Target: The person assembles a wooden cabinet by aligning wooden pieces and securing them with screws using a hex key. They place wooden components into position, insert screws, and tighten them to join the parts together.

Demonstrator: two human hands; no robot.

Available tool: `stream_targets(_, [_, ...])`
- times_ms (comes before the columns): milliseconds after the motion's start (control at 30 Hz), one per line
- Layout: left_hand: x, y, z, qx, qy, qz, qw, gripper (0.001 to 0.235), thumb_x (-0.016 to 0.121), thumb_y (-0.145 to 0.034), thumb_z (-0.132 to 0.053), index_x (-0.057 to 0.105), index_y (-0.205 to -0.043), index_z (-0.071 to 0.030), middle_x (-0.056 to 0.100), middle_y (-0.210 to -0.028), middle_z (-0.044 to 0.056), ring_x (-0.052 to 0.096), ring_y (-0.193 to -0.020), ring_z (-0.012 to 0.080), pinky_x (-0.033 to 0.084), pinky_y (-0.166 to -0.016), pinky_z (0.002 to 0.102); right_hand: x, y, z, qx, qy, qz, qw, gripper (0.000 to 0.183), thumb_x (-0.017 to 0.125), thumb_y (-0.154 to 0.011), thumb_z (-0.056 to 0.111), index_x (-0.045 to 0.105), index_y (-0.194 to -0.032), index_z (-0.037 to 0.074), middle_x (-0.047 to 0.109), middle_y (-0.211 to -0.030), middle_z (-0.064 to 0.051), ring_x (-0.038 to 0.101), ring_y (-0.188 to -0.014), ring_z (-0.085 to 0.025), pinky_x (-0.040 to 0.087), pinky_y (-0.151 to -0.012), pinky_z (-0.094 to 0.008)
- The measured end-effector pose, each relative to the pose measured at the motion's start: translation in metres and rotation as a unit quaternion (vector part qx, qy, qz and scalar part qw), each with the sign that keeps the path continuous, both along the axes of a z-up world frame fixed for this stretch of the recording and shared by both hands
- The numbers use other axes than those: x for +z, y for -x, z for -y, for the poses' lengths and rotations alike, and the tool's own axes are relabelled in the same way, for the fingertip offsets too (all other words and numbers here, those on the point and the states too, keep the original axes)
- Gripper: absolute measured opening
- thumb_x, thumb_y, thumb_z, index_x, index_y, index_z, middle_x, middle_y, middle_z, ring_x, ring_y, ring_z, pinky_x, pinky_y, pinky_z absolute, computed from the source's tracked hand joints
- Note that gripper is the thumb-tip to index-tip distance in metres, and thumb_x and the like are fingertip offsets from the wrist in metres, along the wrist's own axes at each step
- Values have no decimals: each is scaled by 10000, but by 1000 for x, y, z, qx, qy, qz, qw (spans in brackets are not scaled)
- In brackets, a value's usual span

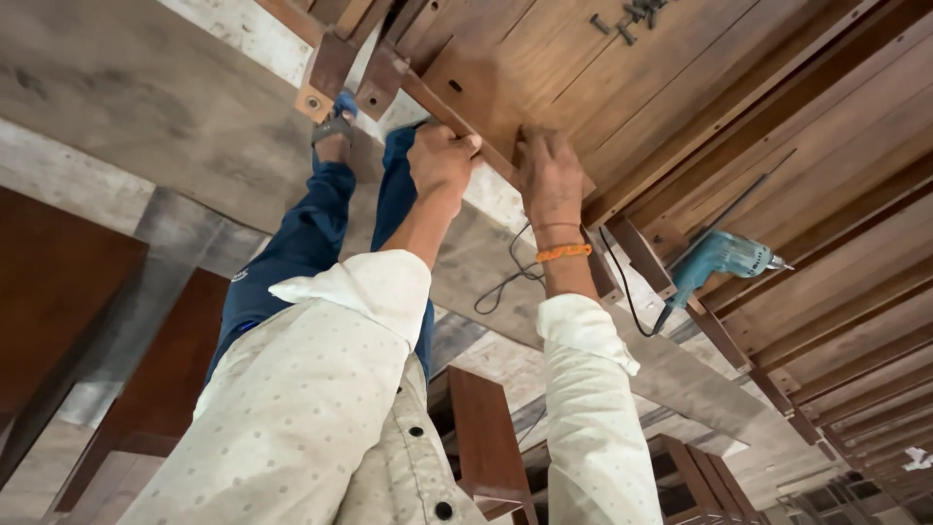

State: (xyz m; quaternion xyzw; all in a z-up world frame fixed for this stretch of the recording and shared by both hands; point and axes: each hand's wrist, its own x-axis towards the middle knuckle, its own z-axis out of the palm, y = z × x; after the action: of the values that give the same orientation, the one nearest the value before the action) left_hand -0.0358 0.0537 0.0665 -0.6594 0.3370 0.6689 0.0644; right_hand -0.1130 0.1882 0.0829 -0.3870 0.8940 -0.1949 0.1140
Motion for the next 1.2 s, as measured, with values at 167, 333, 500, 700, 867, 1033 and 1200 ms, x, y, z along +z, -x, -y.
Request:
stream_targets(167, [-15, -6, -9, 11, 8, -18, 1000, 163, 693, -881, 32, 737, -1030, 79, 769, -997, 128, 755, -771, 169, 631, -684, 301, -18, -7, -6, -35, -40, 12, 999, 175, 790, -931, 127, 720, -1083, 73, 683, -1014, -127, 687, -894, -358, 567, -753, -446])
stream_targets(333, [-14, -5, -7, 28, -2, -28, 999, 175, 695, -877, 39, 737, -1042, 80, 767, -1001, 128, 745, -772, 168, 633, -690, 305, -4, -4, -1, -18, -25, -7, 999, 240, 784, -875, 120, 704, -1096, 69, 678, -1006, -140, 683, -883, -368, 569, -739, -449])
stream_targets(500, [-10, -3, -5, 9, -1, -4, 1000, 180, 705, -884, 14, 740, -1054, 65, 762, -1013, 104, 747, -788, 154, 628, -698, 291, -12, -7, -6, -23, -42, 17, 999, 227, 775, -910, 121, 691, -1111, 53, 675, -985, -149, 687, -874, -370, 567, -735, -451])
stream_targets(700, [-10, -4, -5, -1, -4, -8, 1000, 180, 708, -889, 12, 751, -1055, 65, 765, -1018, 111, 742, -786, 164, 627, -699, 294, -10, -9, -7, -7, -10, -17, 1000, 206, 722, -932, 70, 673, -1131, 47, 667, -1040, -155, 688, -925, -371, 568, -767, -441])
stream_targets(867, [-19, -8, -8, 5, -5, -15, 1000, 172, 702, -898, 4, 745, -1050, 71, 766, -1019, 111, 750, -789, 159, 631, -701, 286, -17, -9, -12, -3, -26, -7, 1000, 227, 687, -931, 53, 676, -1157, 53, 672, -1075, -148, 686, -952, -369, 572, -771, -441])
stream_targets(1033, [-6, -2, -1, -9, 3, -11, 1000, 170, 711, -889, 2, 736, -1043, 70, 759, -1020, 104, 755, -789, 154, 628, -695, 285, -20, -9, -7, -52, -74, 3, 996, 164, 781, -972, 138, 690, -1084, 61, 660, -1004, -150, 672, -904, -374, 557, -728, -466])
stream_targets(1200, [-20, -7, -9, 17, -11, -7, 1000, 175, 708, -884, 23, 727, -1048, 83, 762, -1000, 119, 748, -784, 170, 630, -692, 297, -6, -4, -8, 4, 11, 14, 1000, 217, 706, -911, 64, 679, -1126, 55, 672, -1072, -146, 682, -953, -364, 580, -789, -443])
